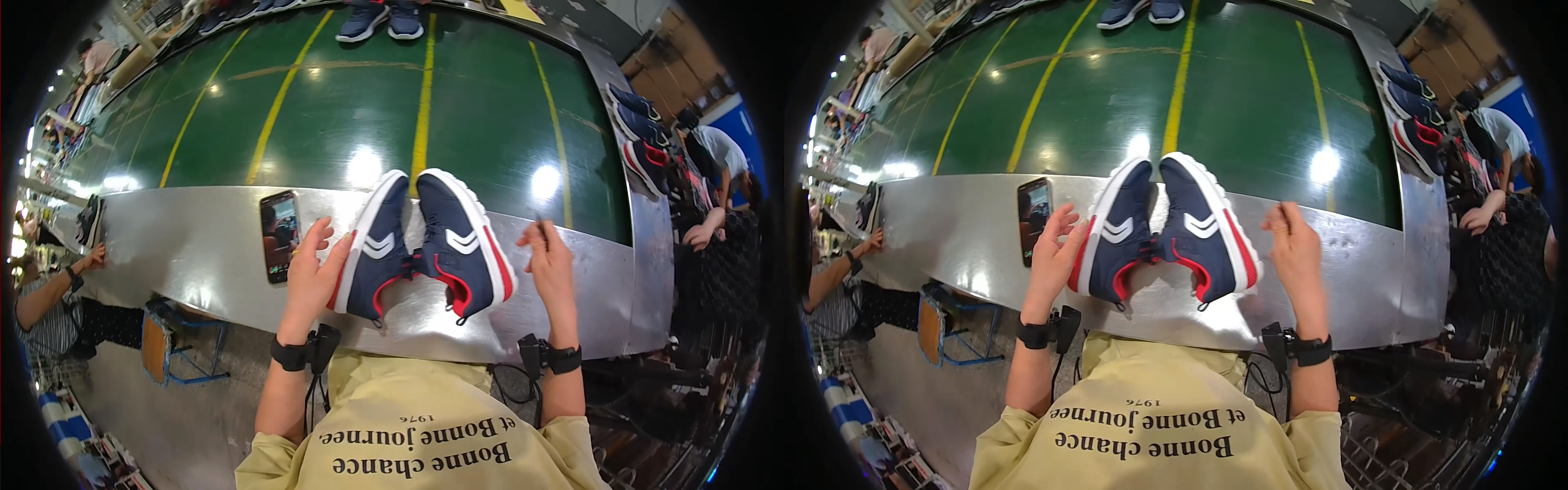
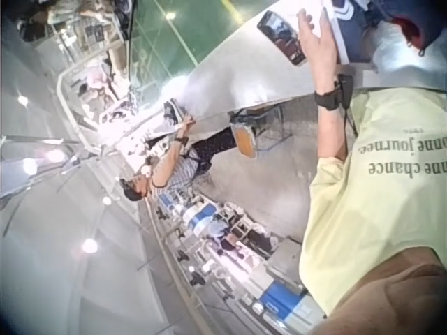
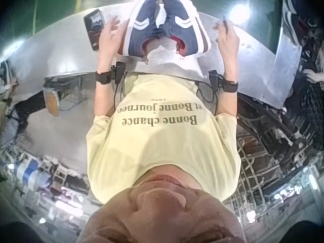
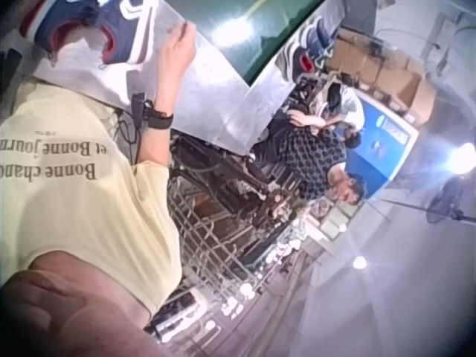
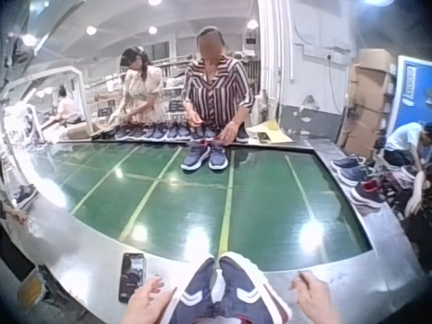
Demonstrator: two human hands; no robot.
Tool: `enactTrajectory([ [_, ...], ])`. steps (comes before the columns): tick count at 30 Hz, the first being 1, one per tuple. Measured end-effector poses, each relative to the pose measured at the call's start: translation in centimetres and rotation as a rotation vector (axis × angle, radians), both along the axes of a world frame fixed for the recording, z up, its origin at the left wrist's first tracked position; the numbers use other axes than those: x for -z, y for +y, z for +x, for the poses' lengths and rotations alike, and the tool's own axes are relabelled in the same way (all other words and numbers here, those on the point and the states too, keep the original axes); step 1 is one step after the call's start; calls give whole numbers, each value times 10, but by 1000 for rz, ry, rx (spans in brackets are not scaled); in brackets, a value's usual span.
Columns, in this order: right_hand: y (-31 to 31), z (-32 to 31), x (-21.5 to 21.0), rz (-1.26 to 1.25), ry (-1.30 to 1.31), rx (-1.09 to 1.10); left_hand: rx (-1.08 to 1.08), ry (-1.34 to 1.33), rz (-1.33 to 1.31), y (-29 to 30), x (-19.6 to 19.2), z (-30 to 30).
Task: The worker picks up pairs of shoes from a conveyor belt, rotates them to inspect for quality, and places them back down.
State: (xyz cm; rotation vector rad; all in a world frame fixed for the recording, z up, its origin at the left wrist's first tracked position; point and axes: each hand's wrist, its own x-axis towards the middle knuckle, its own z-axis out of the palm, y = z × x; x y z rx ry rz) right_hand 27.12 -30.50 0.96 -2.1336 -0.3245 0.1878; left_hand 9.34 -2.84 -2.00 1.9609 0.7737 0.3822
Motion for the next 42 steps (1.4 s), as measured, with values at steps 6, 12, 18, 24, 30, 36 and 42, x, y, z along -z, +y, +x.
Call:
enactTrajectory([
  [6,10,2,31,-47,102,-276,156,169,-27,-9,-4,13],
  [12,17,-1,44,205,372,-259,197,109,-66,-3,4,14],
  [18,20,2,49,478,545,-158,106,-46,-511,0,3,17],
  [24,53,-11,25,1089,1106,16,8,-562,-1724,-13,-1,31],
  [30,76,-24,10,1196,1351,150,9,-545,-1822,-27,-10,43],
  [36,75,-30,3,1098,1349,139,73,-550,-1910,-38,-30,43],
  [42,67,-35,3,1146,1386,0,197,-597,-2054,-39,-13,39],
])
